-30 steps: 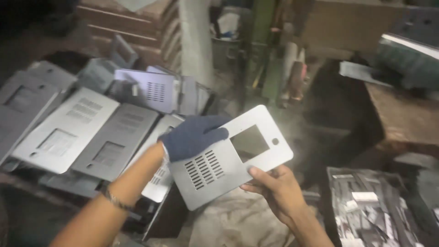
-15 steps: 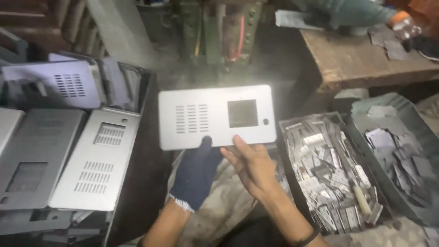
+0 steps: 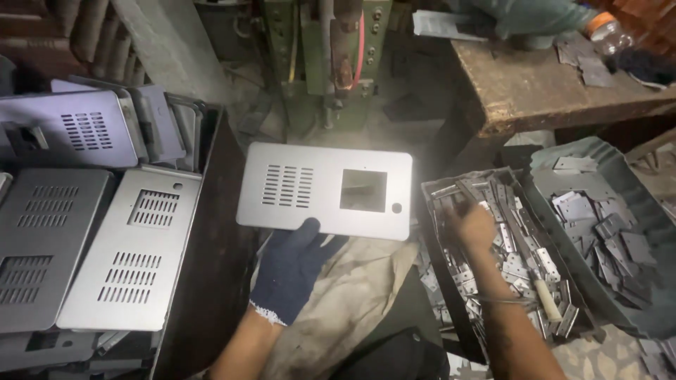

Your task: The person picks up a perforated metal panel from a bin, positions it under a press machine, and operates the press to form or punch the panel, with sparks visible during pressing. They then remove the finished panel, place it into a large bin of completed panels, and repeat the cycle with new panels.

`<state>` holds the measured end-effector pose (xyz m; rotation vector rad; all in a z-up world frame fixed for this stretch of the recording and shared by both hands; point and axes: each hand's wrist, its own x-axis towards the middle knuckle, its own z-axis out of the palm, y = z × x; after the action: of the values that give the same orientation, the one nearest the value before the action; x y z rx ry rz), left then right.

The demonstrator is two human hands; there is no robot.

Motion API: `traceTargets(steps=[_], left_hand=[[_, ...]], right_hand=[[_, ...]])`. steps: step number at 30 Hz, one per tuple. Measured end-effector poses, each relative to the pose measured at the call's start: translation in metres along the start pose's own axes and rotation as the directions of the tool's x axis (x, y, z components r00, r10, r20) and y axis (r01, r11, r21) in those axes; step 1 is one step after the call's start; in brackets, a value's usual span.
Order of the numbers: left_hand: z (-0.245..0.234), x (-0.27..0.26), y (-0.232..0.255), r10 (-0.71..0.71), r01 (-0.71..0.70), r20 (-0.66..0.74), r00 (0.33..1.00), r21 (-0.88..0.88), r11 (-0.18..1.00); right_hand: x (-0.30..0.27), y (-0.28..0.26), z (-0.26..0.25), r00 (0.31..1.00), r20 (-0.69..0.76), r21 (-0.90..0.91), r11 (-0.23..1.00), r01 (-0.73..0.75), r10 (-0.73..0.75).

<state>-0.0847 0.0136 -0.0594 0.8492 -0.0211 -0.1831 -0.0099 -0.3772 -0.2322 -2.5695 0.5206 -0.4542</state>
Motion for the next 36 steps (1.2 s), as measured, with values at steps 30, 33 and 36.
traceTargets(steps=[30, 33, 36], left_hand=[[0.005, 0.003, 0.002, -0.135, 0.137, -0.060, 0.989, 0.030, 0.990], [0.002, 0.001, 0.007, -0.144, 0.148, -0.060, 0.988, 0.080, 0.986], [0.001, 0.000, 0.007, -0.163, 0.164, -0.024, 0.986, 0.088, 0.982]], right_hand=[[-0.079, -0.236, -0.159, 0.858, 0.448, 0.434, 0.900, 0.037, -0.251], [-0.081, -0.243, -0.155, 0.821, 0.483, 0.365, 0.922, 0.129, -0.306], [-0.083, -0.245, -0.154, 0.806, 0.503, 0.364, 0.922, 0.128, -0.311]])
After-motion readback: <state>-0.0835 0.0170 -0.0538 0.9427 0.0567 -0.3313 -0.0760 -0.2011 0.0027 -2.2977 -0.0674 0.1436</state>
